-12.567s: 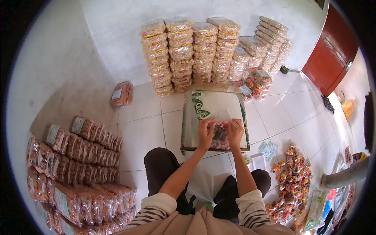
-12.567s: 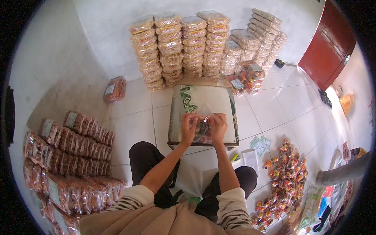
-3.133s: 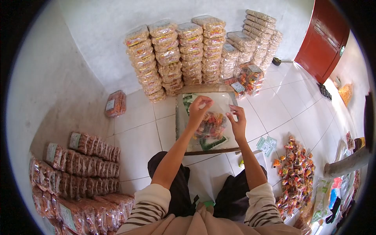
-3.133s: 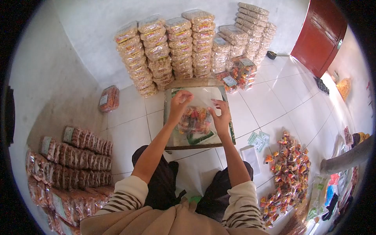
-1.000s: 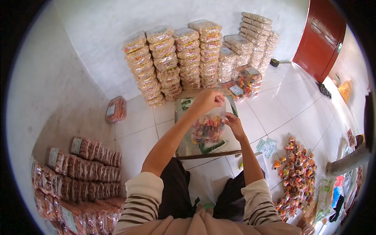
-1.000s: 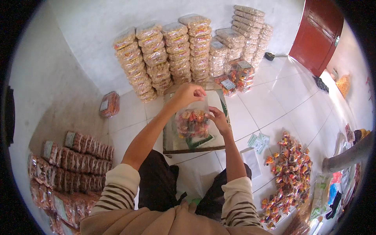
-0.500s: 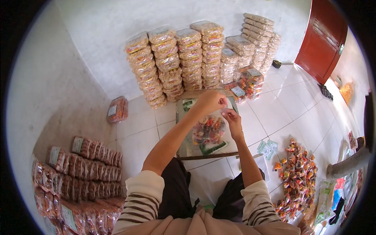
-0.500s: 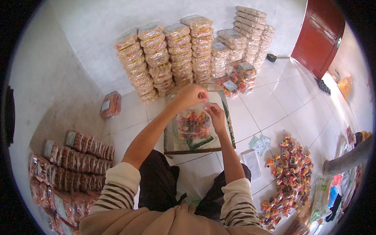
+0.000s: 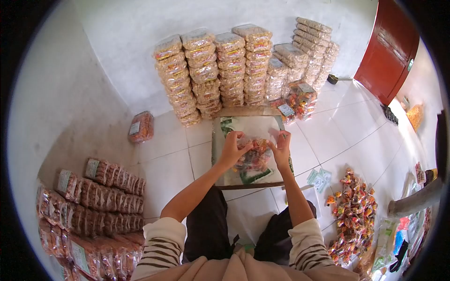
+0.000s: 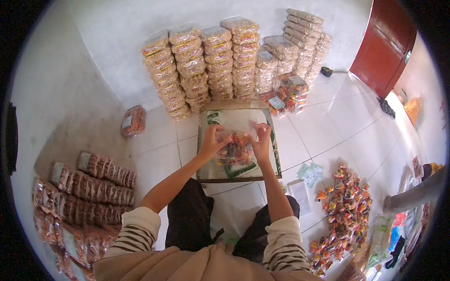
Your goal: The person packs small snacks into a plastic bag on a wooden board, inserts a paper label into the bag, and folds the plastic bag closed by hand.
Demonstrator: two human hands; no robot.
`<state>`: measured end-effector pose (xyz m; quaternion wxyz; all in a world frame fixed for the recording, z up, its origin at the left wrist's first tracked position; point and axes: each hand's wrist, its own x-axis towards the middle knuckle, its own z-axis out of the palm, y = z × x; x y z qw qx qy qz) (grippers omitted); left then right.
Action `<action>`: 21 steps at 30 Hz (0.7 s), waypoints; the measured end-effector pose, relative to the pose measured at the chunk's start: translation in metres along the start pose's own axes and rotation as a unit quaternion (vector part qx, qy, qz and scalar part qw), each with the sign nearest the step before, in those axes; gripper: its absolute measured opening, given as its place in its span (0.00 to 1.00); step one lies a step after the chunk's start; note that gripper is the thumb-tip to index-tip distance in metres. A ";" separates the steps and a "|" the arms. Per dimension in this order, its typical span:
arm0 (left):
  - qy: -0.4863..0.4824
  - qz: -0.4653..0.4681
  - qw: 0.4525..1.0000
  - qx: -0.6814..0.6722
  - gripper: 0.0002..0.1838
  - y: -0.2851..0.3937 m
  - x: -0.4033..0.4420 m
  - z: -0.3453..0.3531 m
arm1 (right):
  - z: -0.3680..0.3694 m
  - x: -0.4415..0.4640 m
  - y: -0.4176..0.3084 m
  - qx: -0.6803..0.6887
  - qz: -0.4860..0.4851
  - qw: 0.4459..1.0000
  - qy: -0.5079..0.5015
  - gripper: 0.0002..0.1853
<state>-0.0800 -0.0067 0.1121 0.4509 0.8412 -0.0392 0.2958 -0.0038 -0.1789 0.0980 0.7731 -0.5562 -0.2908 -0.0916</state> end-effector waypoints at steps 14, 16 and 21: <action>-0.130 0.147 0.980 0.031 0.18 0.017 0.013 -0.012 | -0.009 0.006 -0.023 -0.176 0.026 0.977 -0.122 0.20; -0.128 0.119 0.984 0.018 0.16 0.019 0.012 -0.013 | -0.008 0.009 -0.027 -0.211 0.022 0.970 -0.122 0.19; -0.124 0.133 0.983 0.020 0.13 0.021 0.012 -0.012 | -0.009 0.016 -0.022 -0.197 0.010 0.968 -0.154 0.15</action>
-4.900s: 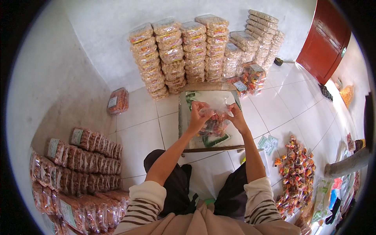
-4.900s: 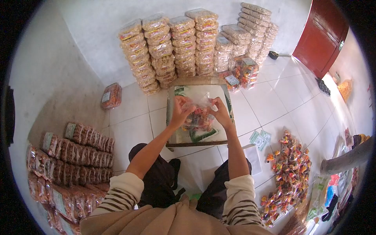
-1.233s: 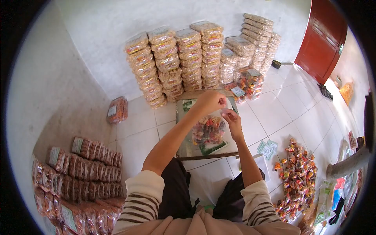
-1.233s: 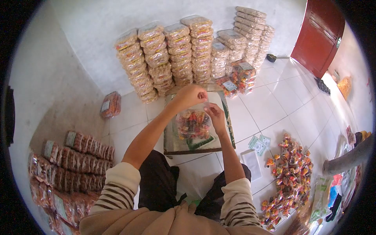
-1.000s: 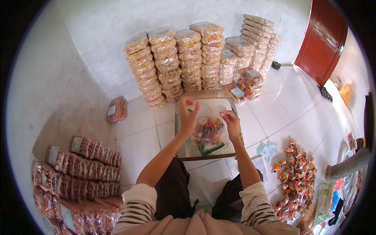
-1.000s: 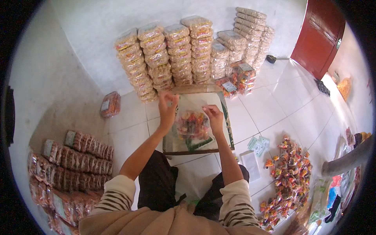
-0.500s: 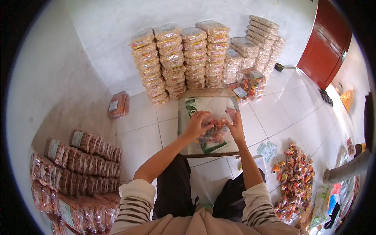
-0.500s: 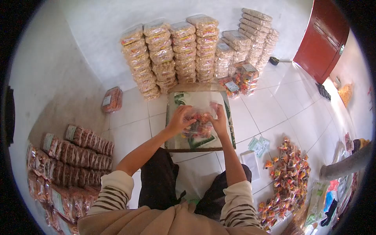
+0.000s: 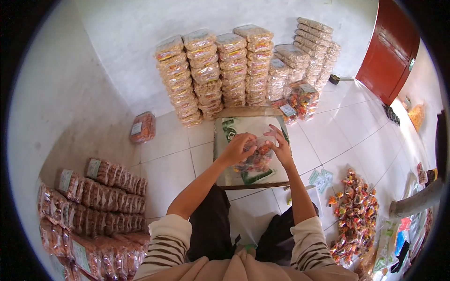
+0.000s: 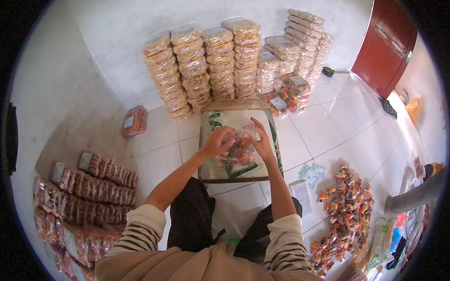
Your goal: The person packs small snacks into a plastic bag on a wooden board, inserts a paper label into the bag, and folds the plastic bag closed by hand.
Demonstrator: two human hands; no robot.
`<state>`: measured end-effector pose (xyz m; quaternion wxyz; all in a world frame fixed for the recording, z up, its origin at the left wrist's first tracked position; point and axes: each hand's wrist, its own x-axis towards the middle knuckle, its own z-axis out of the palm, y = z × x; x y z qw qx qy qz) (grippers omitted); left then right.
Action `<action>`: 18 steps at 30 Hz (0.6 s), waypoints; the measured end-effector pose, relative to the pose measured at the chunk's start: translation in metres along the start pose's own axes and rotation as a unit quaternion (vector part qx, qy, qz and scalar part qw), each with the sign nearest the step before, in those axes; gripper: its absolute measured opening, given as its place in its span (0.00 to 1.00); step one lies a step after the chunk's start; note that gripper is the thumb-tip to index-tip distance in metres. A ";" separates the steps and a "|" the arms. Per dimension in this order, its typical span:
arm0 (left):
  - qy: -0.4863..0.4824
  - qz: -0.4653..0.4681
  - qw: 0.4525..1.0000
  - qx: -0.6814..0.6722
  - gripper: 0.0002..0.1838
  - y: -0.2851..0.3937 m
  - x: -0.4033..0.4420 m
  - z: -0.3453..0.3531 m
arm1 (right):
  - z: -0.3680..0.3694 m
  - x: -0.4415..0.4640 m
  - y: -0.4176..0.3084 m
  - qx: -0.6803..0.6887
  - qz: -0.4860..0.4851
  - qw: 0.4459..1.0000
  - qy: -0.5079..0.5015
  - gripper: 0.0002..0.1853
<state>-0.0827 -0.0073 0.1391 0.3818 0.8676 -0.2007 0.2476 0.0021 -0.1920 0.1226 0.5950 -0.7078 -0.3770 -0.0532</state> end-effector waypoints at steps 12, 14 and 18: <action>0.184 -0.024 0.981 0.062 0.10 -0.005 0.009 0.021 | 0.022 0.002 -0.001 0.232 0.072 0.965 0.100 0.12; 0.195 0.002 0.979 0.053 0.11 -0.007 0.016 0.022 | 0.020 0.003 -0.016 0.236 0.086 0.963 0.095 0.12; 0.161 -0.105 0.966 -0.172 0.14 -0.002 0.018 0.027 | 0.020 0.005 -0.019 0.195 0.110 0.970 0.095 0.09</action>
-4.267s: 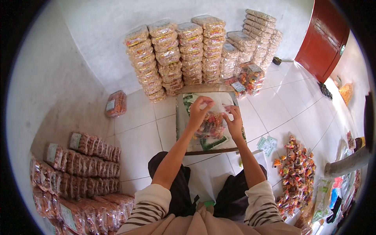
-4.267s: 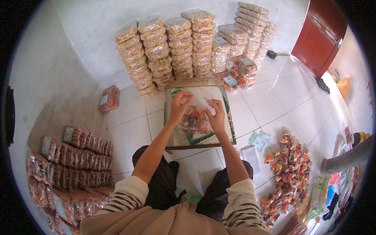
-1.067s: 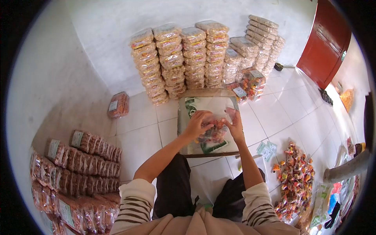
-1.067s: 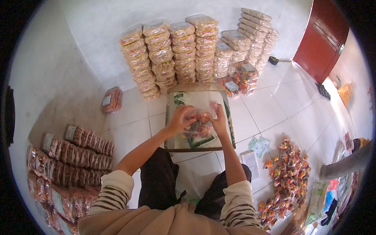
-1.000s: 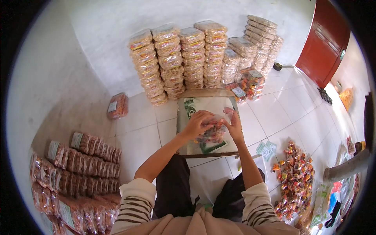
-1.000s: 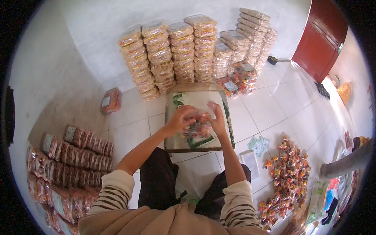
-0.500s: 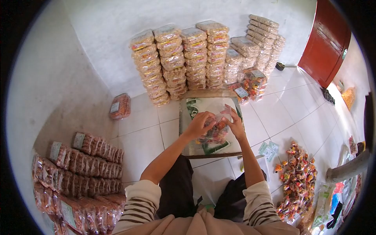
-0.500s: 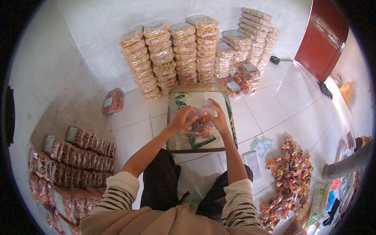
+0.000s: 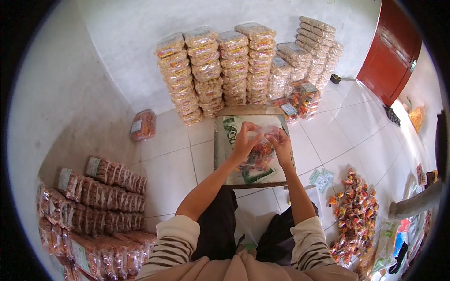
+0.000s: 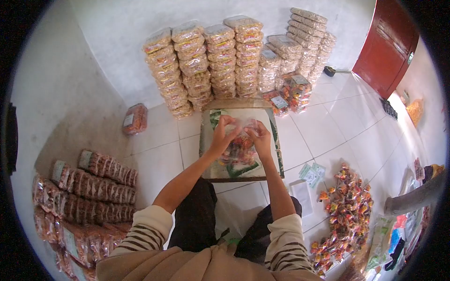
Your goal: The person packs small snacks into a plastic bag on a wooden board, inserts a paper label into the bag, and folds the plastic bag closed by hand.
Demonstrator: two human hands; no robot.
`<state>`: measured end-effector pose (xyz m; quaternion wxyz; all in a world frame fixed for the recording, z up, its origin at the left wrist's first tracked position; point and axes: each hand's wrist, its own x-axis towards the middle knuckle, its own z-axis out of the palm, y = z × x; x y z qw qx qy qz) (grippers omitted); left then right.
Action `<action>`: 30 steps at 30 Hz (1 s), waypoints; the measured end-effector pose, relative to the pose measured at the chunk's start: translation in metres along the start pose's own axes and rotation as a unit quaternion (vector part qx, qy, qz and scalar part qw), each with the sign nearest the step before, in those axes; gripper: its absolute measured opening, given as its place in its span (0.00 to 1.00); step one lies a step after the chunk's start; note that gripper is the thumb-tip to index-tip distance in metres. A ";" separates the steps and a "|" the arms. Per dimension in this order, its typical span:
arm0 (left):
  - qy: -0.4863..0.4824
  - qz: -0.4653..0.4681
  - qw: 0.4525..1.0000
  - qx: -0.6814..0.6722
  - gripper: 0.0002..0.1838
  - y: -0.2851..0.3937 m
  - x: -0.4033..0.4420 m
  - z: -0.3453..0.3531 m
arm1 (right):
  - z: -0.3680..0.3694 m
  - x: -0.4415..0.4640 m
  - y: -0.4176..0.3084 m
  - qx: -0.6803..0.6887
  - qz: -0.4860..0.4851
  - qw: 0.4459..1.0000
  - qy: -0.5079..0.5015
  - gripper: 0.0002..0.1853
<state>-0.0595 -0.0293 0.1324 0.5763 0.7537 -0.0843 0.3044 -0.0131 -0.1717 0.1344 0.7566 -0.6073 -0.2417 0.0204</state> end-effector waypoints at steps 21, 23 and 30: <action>-0.057 0.106 0.973 0.197 0.20 -0.042 -0.018 -0.042 | 0.010 0.009 0.003 -0.134 -0.115 0.984 0.035 0.08; 0.010 0.099 0.984 0.145 0.22 -0.060 -0.021 -0.036 | 0.011 0.007 0.001 -0.098 -0.097 0.990 0.030 0.08; -0.050 -0.113 0.988 -0.098 0.22 -0.051 -0.016 -0.021 | 0.003 0.008 0.010 -0.129 -0.082 0.987 0.045 0.08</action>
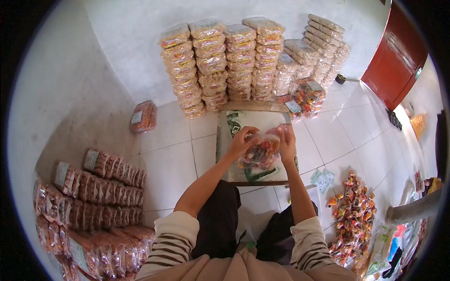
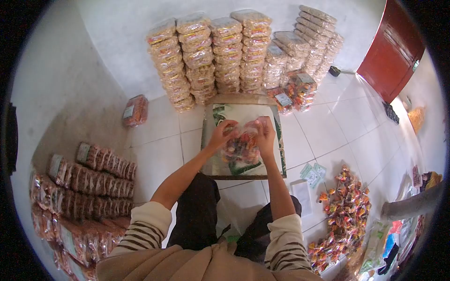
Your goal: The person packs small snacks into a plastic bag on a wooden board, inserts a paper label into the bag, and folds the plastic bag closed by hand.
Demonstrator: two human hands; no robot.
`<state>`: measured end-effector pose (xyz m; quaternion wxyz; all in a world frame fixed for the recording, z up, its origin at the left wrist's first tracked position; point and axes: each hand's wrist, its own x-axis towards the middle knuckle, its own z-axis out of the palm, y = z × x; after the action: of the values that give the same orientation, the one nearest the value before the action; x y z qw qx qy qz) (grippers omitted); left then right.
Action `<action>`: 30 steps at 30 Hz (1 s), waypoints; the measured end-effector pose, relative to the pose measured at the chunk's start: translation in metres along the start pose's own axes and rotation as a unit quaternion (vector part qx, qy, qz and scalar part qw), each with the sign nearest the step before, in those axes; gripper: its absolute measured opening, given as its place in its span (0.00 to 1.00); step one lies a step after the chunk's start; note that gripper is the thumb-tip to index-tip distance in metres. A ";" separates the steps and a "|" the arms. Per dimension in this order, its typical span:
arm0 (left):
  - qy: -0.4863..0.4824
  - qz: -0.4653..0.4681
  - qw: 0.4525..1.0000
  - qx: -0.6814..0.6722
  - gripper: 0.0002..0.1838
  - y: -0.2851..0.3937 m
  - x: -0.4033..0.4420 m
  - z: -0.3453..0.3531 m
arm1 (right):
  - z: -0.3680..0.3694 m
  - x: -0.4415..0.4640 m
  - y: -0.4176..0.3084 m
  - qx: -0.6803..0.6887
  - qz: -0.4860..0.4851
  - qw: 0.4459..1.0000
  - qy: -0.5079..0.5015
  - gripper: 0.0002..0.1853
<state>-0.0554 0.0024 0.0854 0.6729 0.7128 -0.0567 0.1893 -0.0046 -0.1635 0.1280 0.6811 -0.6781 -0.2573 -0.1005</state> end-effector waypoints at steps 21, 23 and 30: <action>-0.028 0.000 0.994 0.102 0.16 0.024 0.027 0.029 | -0.024 0.008 -0.003 -0.072 0.008 0.990 -0.123 0.14; -0.033 0.000 0.995 0.092 0.15 0.023 0.027 0.031 | -0.039 0.006 -0.003 0.008 0.024 0.993 -0.115 0.19; -0.093 -0.055 0.993 0.056 0.14 0.037 0.032 0.032 | -0.055 -0.015 0.038 0.016 0.075 0.982 -0.170 0.22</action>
<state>-0.0323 -0.0271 0.1305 0.6333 0.7658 -0.0692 0.0881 0.0130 -0.2186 0.0902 0.6438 -0.6917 -0.3192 0.0718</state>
